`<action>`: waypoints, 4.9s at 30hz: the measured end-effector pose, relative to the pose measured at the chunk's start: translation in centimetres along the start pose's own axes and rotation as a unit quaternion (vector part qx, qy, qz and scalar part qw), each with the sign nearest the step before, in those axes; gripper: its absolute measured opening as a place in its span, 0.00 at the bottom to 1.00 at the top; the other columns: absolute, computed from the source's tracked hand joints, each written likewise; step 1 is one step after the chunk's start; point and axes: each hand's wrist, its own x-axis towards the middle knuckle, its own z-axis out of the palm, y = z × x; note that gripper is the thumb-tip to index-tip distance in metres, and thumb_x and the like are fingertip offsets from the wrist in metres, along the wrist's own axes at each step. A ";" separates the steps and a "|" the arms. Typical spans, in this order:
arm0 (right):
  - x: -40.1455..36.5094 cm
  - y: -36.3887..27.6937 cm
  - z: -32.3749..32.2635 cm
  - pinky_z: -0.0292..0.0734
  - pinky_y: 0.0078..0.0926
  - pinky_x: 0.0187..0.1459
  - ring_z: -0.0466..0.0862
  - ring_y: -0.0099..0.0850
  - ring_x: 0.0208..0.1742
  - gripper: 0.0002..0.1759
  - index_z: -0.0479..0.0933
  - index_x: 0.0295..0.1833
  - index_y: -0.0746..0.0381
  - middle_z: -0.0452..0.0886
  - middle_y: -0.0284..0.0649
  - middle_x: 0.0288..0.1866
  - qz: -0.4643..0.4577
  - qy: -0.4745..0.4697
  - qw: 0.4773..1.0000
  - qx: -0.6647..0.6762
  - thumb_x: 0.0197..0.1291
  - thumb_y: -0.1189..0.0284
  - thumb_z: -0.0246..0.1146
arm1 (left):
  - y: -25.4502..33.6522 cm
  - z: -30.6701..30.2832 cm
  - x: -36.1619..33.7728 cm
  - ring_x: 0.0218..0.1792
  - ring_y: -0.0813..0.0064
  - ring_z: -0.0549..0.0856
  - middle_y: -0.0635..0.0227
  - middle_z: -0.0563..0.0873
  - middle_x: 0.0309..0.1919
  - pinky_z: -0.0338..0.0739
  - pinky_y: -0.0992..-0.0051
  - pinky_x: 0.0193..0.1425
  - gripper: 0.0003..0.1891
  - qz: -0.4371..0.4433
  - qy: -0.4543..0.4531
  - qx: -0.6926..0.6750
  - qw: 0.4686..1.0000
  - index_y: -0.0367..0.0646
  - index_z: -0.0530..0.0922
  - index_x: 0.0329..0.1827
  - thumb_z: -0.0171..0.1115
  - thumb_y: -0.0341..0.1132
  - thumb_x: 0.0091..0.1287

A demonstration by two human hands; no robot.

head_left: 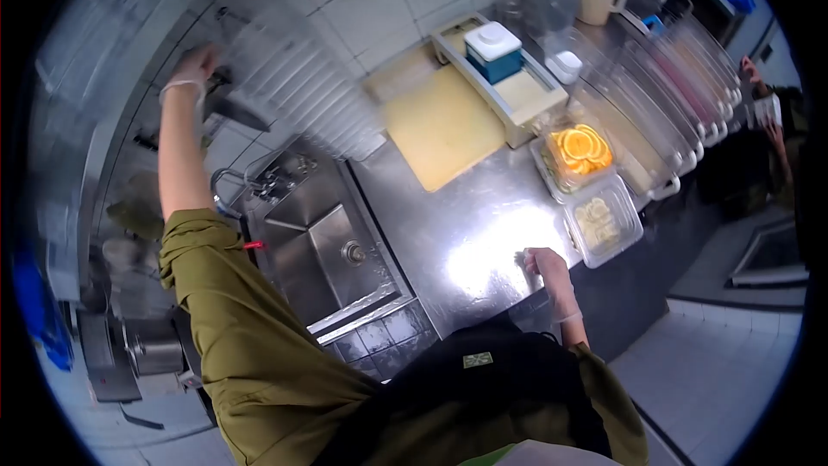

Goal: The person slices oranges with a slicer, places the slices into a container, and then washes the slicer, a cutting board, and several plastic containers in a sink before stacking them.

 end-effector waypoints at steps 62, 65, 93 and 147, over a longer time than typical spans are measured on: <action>-0.9 -3.1 15.4 0.65 0.28 0.58 0.72 0.32 0.57 0.39 0.53 0.68 0.69 0.71 0.49 0.57 -0.056 -0.301 0.950 -0.067 0.59 0.59 0.61 | -19.4 19.9 -41.2 0.35 0.68 0.80 0.58 0.80 0.34 0.74 0.74 0.44 0.25 -0.276 -0.197 -0.130 0.932 0.26 0.72 0.46 0.56 0.28 0.41; -3.9 0.0 22.2 0.65 0.32 0.59 0.71 0.38 0.59 0.43 0.54 0.65 0.73 0.69 0.54 0.58 -0.069 -0.283 0.945 -0.148 0.55 0.57 0.64 | -22.1 14.4 -44.9 0.38 0.68 0.80 0.58 0.81 0.37 0.72 0.75 0.48 0.27 -0.326 -0.158 -0.121 0.924 0.25 0.71 0.50 0.56 0.26 0.42; 13.1 15.9 53.7 0.72 0.38 0.50 0.79 0.51 0.47 0.25 0.72 0.52 0.68 0.80 0.57 0.41 -0.067 -0.068 0.934 -0.345 0.43 0.75 0.56 | -53.6 7.1 -37.6 0.41 0.70 0.79 0.60 0.80 0.38 0.73 0.72 0.47 0.25 -0.350 -0.068 -0.231 0.905 0.34 0.69 0.55 0.62 0.33 0.53; 18.0 12.4 57.7 0.74 0.39 0.47 0.80 0.48 0.45 0.15 0.76 0.44 0.65 0.80 0.53 0.42 -0.207 -0.401 0.587 -0.673 0.56 0.69 0.49 | -54.9 11.9 -33.2 0.45 0.63 0.76 0.62 0.73 0.39 0.74 0.65 0.47 0.32 0.066 -0.146 0.370 0.915 0.41 0.75 0.43 0.65 0.61 0.47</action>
